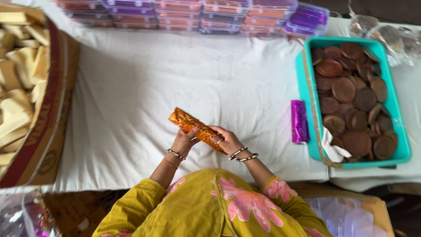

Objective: Wrapping wooden sticks in foil and decorative paper and placing them into plastic cases.

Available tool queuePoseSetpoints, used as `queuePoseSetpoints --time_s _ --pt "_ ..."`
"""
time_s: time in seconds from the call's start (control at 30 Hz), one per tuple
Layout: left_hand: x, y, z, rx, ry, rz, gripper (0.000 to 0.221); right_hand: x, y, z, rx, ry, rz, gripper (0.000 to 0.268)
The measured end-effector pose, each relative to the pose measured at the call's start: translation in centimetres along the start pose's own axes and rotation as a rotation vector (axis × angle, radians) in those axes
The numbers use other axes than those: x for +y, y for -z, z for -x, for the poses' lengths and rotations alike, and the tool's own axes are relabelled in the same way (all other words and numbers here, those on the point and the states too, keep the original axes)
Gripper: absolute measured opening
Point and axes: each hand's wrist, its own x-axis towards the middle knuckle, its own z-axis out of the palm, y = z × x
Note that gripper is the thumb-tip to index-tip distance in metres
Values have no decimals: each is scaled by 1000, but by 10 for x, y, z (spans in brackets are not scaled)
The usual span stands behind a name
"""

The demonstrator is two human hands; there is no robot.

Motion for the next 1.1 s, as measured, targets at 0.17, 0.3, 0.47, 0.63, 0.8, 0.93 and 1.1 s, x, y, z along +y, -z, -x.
queuePoseSetpoints --time_s 0.17,0.3,0.47,0.63,0.8,0.93,1.1 --pt "-29 11 -14 -24 13 5 36 -2 2 20 67 90 124 58" --pt "-11 6 -9 -30 33 -4 40 17 18 35 250 231 409 53" --pt "-2 45 -9 106 95 -137 42 77 95 54 631 -9 409 49" --pt "-10 81 -4 169 125 -70 36 122 165 77 1048 -151 603 49" --pt "-9 79 -3 146 107 -58 33 120 171 86 1134 -347 743 48" --pt "-8 83 0 106 102 -73 35 98 159 83 1136 -521 713 45" --pt "-4 81 1 74 115 -79 37 105 156 86 1170 -475 991 33"
